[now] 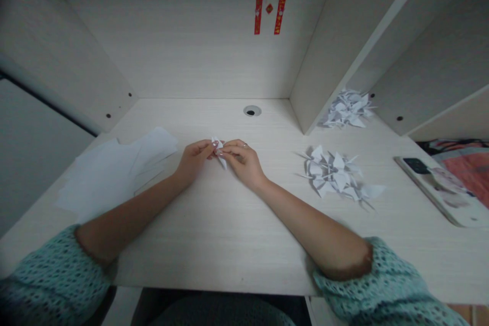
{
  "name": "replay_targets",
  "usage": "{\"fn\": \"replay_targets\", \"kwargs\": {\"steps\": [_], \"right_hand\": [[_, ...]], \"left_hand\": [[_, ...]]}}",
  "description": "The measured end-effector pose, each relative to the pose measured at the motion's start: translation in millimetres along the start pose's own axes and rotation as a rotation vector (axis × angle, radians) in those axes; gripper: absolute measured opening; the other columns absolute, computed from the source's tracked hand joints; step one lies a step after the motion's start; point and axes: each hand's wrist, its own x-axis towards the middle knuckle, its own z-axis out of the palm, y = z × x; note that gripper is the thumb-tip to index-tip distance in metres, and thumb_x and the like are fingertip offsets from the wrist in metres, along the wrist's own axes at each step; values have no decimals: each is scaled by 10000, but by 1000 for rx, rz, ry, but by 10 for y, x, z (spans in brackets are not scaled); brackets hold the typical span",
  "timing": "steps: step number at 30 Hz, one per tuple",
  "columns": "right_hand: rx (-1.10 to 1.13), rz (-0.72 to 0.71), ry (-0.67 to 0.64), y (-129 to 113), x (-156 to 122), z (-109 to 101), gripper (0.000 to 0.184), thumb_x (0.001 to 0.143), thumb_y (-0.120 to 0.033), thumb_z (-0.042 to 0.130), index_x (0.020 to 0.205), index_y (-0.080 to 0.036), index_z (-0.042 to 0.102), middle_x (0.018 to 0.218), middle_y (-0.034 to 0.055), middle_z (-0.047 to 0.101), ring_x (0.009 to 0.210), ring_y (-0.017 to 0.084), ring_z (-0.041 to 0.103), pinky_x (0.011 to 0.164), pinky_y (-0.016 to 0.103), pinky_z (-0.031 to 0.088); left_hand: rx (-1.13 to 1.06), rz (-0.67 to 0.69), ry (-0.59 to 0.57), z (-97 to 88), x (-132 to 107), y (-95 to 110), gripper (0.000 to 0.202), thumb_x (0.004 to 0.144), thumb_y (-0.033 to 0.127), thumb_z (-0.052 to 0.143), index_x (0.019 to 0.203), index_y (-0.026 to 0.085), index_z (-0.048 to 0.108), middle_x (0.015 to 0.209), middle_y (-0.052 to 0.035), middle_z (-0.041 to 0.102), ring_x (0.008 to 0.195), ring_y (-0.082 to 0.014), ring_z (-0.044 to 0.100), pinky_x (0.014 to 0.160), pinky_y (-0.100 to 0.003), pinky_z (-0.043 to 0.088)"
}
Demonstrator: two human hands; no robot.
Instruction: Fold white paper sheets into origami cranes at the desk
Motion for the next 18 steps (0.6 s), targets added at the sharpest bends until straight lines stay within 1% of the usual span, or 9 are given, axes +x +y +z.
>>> {"fn": "replay_targets", "kwargs": {"steps": [2,4,6,10,15,18], "right_hand": [[74,91,35,5,-3,13,109,769,-327,700,791,-225,730,853,51,703,840,178,645,799,337,499],[165,210,59,1,-2,22,153,726,-342,736,808,-214,718,794,38,713,754,168,656,741,324,509],[242,292,84,-9,5,25,216,685,-345,765,838,-205,703,744,23,711,687,152,654,699,307,511],[261,323,127,-33,24,21,286,635,-369,791,829,-189,683,712,22,705,656,140,648,674,291,510],[250,334,120,-50,27,16,324,599,-372,808,827,-183,675,661,13,698,603,136,638,610,274,490],[255,344,108,-56,22,17,332,596,-381,809,825,-185,670,668,21,711,609,149,653,604,277,490]], "left_hand": [[0,3,-18,4,-4,-4,355,777,493,581,757,156,689,716,-19,690,660,-127,591,622,-226,439],[15,17,-38,5,-13,-13,364,788,497,569,748,156,688,721,-26,699,677,-137,609,638,-232,451],[22,31,-58,4,-21,-29,386,811,508,540,764,155,691,740,-39,712,696,-145,625,661,-240,462],[15,44,-69,-1,-32,-53,448,854,534,470,772,156,695,772,-65,727,721,-160,647,686,-257,476],[78,73,-94,-5,-35,-49,381,829,493,530,832,161,718,818,-47,730,760,-159,642,719,-250,474],[120,62,-73,-4,-31,-55,362,816,481,554,829,162,723,797,-34,725,750,-154,638,705,-239,468]]}}
